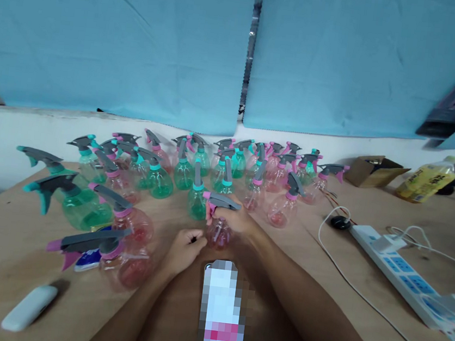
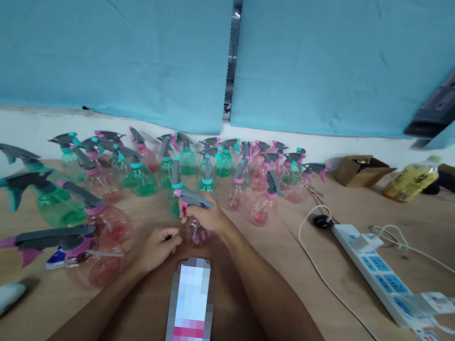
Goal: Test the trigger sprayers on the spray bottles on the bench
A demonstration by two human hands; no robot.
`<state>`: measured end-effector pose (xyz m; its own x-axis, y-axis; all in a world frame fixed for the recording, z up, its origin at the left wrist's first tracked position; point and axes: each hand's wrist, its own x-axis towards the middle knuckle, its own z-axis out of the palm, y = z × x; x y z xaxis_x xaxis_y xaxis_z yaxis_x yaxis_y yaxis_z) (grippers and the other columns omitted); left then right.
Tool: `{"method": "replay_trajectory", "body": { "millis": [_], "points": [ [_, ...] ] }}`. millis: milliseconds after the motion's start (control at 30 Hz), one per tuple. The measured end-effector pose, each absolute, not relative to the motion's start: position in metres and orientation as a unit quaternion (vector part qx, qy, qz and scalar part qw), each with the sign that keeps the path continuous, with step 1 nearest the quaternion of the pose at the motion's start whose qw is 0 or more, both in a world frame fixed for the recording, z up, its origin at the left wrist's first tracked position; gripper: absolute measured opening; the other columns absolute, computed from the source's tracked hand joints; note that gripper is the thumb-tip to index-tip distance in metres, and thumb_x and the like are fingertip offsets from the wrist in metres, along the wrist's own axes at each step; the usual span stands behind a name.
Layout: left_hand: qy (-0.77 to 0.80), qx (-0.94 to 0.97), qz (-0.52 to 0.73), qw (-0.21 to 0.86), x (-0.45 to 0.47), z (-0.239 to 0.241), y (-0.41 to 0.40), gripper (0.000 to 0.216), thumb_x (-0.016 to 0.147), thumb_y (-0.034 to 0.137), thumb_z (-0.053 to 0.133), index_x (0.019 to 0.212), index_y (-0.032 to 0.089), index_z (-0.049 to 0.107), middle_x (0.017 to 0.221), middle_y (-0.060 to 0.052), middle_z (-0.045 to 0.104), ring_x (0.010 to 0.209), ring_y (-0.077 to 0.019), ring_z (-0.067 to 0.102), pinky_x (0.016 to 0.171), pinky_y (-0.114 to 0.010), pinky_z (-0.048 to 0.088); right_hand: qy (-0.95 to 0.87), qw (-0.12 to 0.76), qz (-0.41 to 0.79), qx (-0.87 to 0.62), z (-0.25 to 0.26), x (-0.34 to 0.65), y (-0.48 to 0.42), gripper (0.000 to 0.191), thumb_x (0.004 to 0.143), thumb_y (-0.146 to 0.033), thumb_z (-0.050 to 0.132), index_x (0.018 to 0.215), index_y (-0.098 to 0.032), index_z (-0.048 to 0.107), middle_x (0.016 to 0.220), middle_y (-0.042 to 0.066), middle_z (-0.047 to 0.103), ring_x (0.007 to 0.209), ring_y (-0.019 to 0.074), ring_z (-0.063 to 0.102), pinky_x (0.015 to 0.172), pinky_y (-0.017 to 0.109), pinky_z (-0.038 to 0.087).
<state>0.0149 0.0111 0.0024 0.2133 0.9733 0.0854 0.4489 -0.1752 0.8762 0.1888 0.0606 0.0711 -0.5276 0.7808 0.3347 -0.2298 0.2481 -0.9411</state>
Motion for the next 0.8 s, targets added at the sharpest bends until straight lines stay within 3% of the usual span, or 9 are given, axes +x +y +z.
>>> {"method": "replay_trajectory", "body": {
  "millis": [800],
  "points": [
    [0.518, 0.686, 0.341, 0.381, 0.017, 0.0057, 0.0078, 0.027, 0.073, 0.026, 0.046, 0.049, 0.02, 0.035, 0.049, 0.007, 0.033, 0.051, -0.0095, 0.033, 0.052, -0.024, 0.022, -0.643, 0.439, 0.588, -0.219, 0.0736, 0.188, 0.0586, 0.03, 0.062, -0.013, 0.049, 0.083, -0.017, 0.069, 0.061, -0.002, 0.061, 0.057, 0.013, 0.056, 0.054, 0.023, 0.042]
  ]
}}
